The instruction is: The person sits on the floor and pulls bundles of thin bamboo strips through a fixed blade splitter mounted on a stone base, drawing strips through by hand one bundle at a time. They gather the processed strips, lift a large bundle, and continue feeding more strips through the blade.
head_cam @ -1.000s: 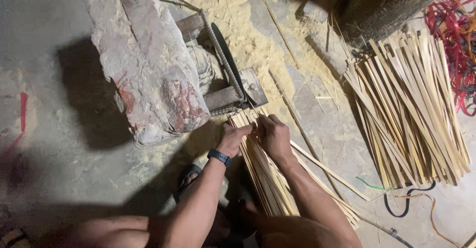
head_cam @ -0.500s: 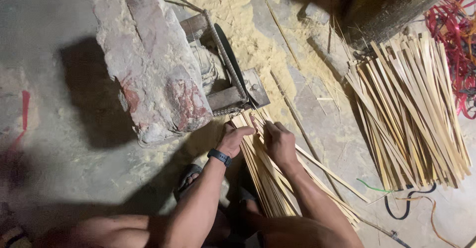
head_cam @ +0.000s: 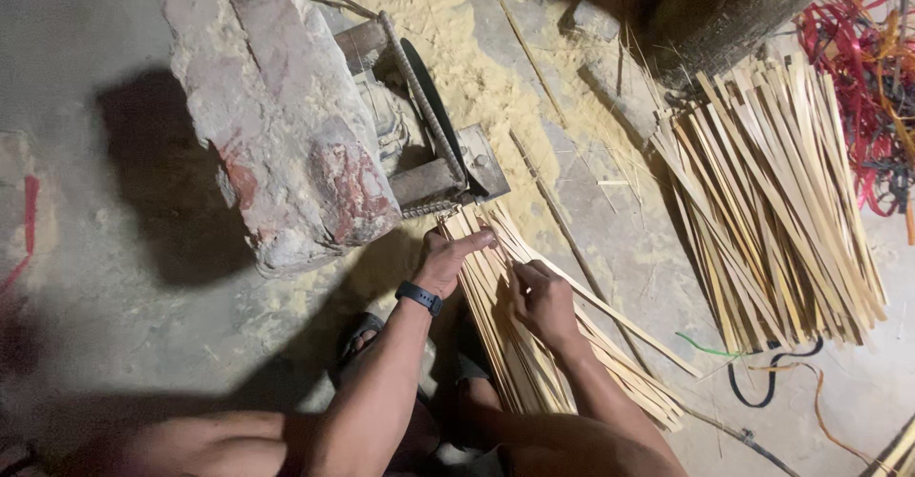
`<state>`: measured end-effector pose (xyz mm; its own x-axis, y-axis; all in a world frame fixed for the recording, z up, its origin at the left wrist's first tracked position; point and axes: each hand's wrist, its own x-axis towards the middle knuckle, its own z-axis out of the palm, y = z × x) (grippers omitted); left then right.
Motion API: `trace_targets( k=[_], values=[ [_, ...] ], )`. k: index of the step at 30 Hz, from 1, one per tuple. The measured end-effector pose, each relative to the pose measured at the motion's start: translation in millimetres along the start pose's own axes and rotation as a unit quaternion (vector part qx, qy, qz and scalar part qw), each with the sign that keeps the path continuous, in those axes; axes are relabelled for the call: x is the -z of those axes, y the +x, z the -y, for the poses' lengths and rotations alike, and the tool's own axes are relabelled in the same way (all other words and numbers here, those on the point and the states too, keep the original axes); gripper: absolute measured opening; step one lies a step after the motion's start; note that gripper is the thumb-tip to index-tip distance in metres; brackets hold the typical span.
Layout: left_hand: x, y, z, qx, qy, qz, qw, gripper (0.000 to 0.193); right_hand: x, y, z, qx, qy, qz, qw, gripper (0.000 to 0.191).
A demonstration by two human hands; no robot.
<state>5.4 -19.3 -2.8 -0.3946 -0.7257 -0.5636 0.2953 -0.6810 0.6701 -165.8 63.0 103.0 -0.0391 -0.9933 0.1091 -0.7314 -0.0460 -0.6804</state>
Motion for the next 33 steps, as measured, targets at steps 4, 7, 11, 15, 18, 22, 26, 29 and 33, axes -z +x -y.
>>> trace_targets(
  k=[4, 7, 11, 15, 18, 22, 26, 29, 33],
  values=[
    [15.4, 8.1, 13.8, -0.027, 0.004, -0.021, 0.999, 0.055, -24.6, 28.8, -12.1, 0.028, -0.045, -0.019, 0.998, 0.016],
    [23.2, 18.2, 24.0, 0.07, 0.004, -0.053, 0.996, 0.06, -42.4, 57.8, -15.9, 0.006, 0.007, 0.002, 1.0, 0.023],
    [22.6, 21.0, 24.8, 0.016, 0.001, -0.055, 0.998, 0.067, -32.4, 52.9, -13.3, 0.011, -0.039, 0.032, 0.999, 0.011],
    [15.9, 12.0, 15.2, 0.017, 0.005, -0.032, 0.999, 0.071, 7.2, 11.2, -5.7, 0.079, -0.082, -0.032, 0.993, 0.029],
    [8.4, 4.6, 8.2, -0.001, -0.004, -0.022, 1.0, 0.069, 15.9, -4.7, 2.5, 0.036, 0.025, 0.008, 0.999, 0.035],
    [4.9, -1.1, 3.8, 0.014, 0.002, 0.007, 1.0, 0.055, 6.9, -6.3, 7.2, -0.117, 0.07, 0.073, 0.988, 0.022],
    [8.8, -5.0, 2.2, -0.061, -0.046, 0.069, 0.995, 0.031, 0.2, 0.0, 1.2, -0.062, 0.111, -0.047, 0.991, 0.019],
    [8.4, -6.8, 2.2, -0.074, -0.021, 0.077, 0.994, 0.036, -8.0, 14.1, -3.2, -0.002, 0.054, -0.053, 0.997, 0.019],
    [2.1, -6.7, 2.6, -0.066, -0.029, -0.011, 0.997, 0.03, -30.5, 47.2, -0.5, 0.045, 0.024, -0.063, 0.997, 0.019]
  ],
)
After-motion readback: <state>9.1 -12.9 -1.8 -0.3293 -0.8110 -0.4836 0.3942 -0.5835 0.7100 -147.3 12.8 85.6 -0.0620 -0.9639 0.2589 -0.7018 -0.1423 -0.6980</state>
